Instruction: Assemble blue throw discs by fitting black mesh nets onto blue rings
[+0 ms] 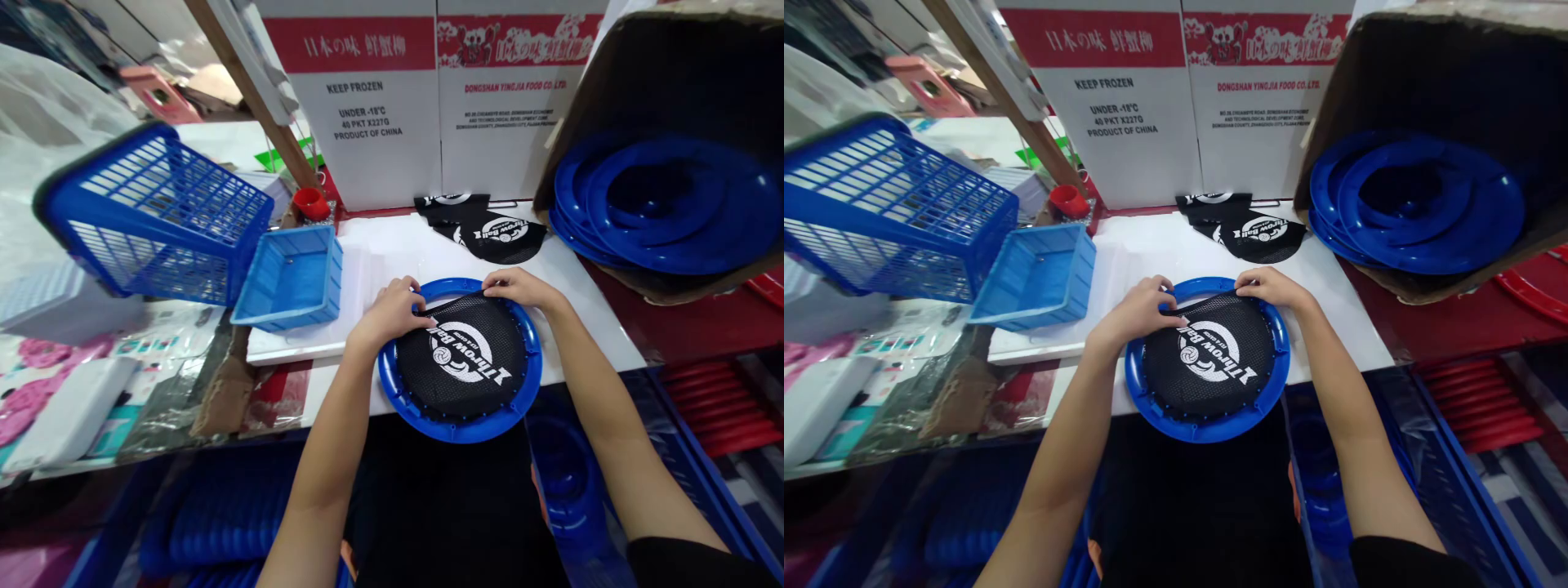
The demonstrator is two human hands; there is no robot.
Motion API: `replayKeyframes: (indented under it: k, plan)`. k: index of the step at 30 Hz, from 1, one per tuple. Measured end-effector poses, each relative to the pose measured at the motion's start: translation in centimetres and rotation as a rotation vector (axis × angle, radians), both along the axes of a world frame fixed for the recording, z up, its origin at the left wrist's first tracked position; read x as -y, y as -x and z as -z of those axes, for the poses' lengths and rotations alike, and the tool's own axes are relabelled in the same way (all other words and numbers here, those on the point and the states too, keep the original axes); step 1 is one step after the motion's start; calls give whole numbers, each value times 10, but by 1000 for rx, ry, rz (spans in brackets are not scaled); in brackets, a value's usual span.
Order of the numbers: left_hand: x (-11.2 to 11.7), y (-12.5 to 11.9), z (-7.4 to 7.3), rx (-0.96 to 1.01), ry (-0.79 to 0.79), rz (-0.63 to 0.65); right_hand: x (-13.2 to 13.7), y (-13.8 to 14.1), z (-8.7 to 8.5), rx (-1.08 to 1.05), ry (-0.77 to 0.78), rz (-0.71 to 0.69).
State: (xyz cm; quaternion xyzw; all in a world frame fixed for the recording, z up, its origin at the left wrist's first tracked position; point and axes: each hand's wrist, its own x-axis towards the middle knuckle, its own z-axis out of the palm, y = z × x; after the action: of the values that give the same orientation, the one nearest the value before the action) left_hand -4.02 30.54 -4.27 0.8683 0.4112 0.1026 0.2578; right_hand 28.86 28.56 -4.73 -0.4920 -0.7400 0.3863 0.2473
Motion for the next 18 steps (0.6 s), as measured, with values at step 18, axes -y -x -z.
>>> replayKeyframes:
  k: [18]
  plan:
    - [-9, 1, 5, 333, 162, -192, 0, -5, -2, 87, 0, 20]
